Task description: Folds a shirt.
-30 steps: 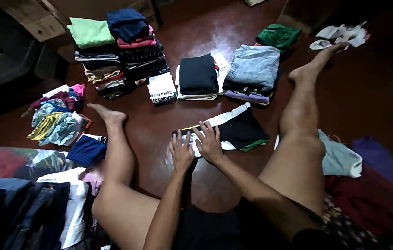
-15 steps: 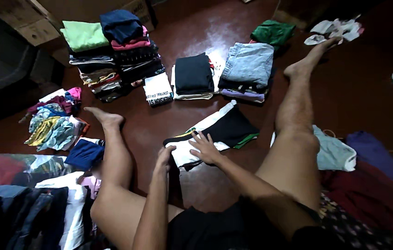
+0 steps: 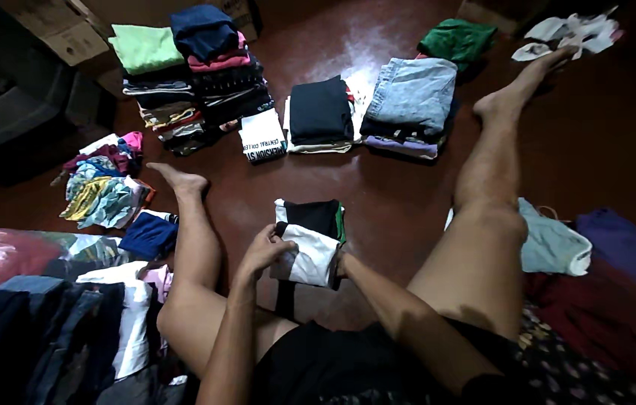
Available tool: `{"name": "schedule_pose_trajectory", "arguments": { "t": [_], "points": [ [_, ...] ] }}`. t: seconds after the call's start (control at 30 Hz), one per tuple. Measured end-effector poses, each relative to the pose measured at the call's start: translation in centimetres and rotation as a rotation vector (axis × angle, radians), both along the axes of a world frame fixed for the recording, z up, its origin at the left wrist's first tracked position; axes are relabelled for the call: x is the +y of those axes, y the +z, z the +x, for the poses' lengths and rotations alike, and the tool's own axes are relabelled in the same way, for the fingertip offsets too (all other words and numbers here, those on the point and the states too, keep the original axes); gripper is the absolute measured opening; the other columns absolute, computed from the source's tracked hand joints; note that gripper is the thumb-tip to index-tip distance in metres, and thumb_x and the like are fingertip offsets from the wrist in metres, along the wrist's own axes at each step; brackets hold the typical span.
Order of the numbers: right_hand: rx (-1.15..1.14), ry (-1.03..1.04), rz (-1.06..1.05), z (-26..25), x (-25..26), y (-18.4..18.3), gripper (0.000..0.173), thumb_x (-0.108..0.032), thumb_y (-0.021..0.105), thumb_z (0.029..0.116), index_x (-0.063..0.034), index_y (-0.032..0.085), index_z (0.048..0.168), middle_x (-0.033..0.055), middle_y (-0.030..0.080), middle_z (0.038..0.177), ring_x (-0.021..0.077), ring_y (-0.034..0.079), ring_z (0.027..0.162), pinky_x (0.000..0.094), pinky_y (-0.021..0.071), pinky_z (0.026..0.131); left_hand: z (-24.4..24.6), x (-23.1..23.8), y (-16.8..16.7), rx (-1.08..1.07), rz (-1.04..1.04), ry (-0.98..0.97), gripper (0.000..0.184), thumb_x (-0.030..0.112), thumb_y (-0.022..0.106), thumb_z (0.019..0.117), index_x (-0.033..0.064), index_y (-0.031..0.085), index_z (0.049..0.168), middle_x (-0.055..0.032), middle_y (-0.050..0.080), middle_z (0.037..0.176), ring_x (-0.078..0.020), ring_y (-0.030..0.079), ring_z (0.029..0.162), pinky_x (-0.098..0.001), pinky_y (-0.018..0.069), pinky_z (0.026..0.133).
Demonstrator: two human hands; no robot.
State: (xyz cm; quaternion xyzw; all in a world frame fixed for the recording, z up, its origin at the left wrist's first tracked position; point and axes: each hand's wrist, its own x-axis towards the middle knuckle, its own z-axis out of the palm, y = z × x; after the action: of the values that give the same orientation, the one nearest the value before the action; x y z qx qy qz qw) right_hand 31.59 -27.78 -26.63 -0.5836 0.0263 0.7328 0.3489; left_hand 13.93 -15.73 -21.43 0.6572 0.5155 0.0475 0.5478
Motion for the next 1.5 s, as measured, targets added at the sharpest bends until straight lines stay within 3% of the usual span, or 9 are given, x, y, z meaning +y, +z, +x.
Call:
{"name": "schedule_pose_trajectory", "arguments": {
  "t": [0.13, 0.33, 0.43, 0.5, 0.6, 1.03, 1.23, 1.37, 1.5],
  "points": [
    [-0.152, -0.097, 0.043, -0.8, -0.7, -7.2, 0.048, -0.032, 0.031, 0.1145, 0.0021, 0.047, 0.144, 0.0237, 0.055, 0.140, 0.0311, 0.056, 0.124, 0.0492, 0.0473, 0.102, -2.1, -0.1, -3.2, 0.295, 0.073, -0.136, 0.071, 0.046, 0.082, 0.0842, 0.0058, 0.060, 0.138, -0.0237, 0.059, 0.133, -0.0363, 0.060, 0.121, -0.0566, 0.0495, 0.104],
    [0.161, -0.068, 0.255, 0.4, 0.4, -4.8, 0.070, -0.061, 0.010, 0.1070, -0.0132, 0.059, 0.123, 0.0092, 0.068, 0.103, 0.0210, 0.066, 0.092, 0.0451, 0.0569, 0.078, -2.4, -2.2, -5.2, -0.315, -0.084, 0.190, 0.043, 0.024, 0.053, 0.1069, -0.0025, 0.052, 0.140, -0.0161, 0.071, 0.115, -0.0205, 0.071, 0.102, -0.0409, 0.0598, 0.093],
    [0.332, 0.035, 0.639, 2.5, 1.8, -5.9, 0.098, -0.087, 0.018, 0.0915, -0.0145, 0.046, 0.151, 0.0107, 0.065, 0.134, 0.0241, 0.064, 0.121, 0.0492, 0.0553, 0.100, -1.8, -0.9, -5.0, -0.242, 0.049, 0.242, 0.047, 0.030, 0.046, 0.1100, -0.0004, 0.046, 0.146, -0.0182, 0.069, 0.118, -0.0210, 0.070, 0.103, -0.0412, 0.0587, 0.093],
    [0.002, 0.072, 0.788, 3.2, 2.7, -5.7, 0.063, -0.049, 0.046, 0.1046, -0.0054, 0.043, 0.150, 0.0124, 0.066, 0.131, 0.0216, 0.066, 0.117, 0.0426, 0.0569, 0.099, -1.1, 0.7, -5.2, -0.158, 0.123, 0.203, 0.051, 0.033, 0.045, 0.1103, 0.0022, 0.043, 0.151, -0.0208, 0.066, 0.127, -0.0245, 0.067, 0.113, -0.0451, 0.0546, 0.100],
    [-0.515, -0.032, 0.754, 3.2, 4.4, -6.7, 0.049, -0.016, 0.079, 0.0883, -0.0037, 0.061, 0.132, 0.0130, 0.075, 0.111, 0.0218, 0.074, 0.098, 0.0436, 0.0625, 0.088, 0.2, 2.4, -6.7, -0.132, 0.147, 0.212, 0.050, 0.036, 0.043, 0.1108, 0.0047, 0.045, 0.150, -0.0237, 0.066, 0.126, -0.0300, 0.066, 0.115, -0.0509, 0.0532, 0.101],
    [-1.208, 0.079, 0.549, 2.6, 5.3, -6.3, 0.031, -0.031, 0.061, 0.1021, -0.0094, 0.068, 0.123, 0.0114, 0.074, 0.098, 0.0277, 0.072, 0.089, 0.0533, 0.0566, 0.083, 4.1, 1.6, -8.8, 0.118, 0.360, 0.379, 0.046, 0.036, 0.045, 0.1100, 0.0032, 0.054, 0.141, -0.0232, 0.067, 0.124, -0.0358, 0.065, 0.116, -0.0568, 0.0506, 0.101],
    [-1.418, 0.216, 0.510, 3.5, 4.8, -6.8, 0.069, -0.045, 0.071, 0.0918, -0.0097, 0.051, 0.148, 0.0201, 0.050, 0.150, 0.0411, 0.051, 0.134, 0.0595, 0.0445, 0.108, 4.1, 1.6, -8.1, 0.423, 0.340, 0.351, 0.097, 0.058, 0.067, 0.0924, 0.0053, 0.024, 0.162, -0.0296, 0.028, 0.161, -0.0503, 0.035, 0.145, -0.0674, 0.0373, 0.110],
    [-1.276, 0.401, 0.386, 2.4, 4.5, -6.4, 0.084, -0.045, 0.074, 0.0890, -0.0109, 0.039, 0.157, 0.0210, 0.050, 0.149, 0.0420, 0.051, 0.134, 0.0586, 0.0454, 0.108, 4.1, 1.1, -9.3, 0.412, 0.142, 0.368, 0.108, 0.061, 0.077, 0.0825, -0.0021, 0.030, 0.156, -0.0285, 0.047, 0.150, -0.0418, 0.050, 0.136, -0.0598, 0.0451, 0.109],
    [-1.190, 0.227, 0.500, 3.0, 4.3, -8.7, 0.080, -0.037, 0.078, 0.0860, -0.0137, 0.044, 0.155, 0.0174, 0.056, 0.146, 0.0347, 0.057, 0.131, 0.0548, 0.0476, 0.109, 2.9, 1.7, -9.8, -0.087, -0.146, 0.554, 0.054, 0.030, 0.078, 0.0911, -0.0031, 0.060, 0.131, -0.0217, 0.071, 0.113, -0.0293, 0.071, 0.102, -0.0486, 0.0587, 0.090]
  ]
}}
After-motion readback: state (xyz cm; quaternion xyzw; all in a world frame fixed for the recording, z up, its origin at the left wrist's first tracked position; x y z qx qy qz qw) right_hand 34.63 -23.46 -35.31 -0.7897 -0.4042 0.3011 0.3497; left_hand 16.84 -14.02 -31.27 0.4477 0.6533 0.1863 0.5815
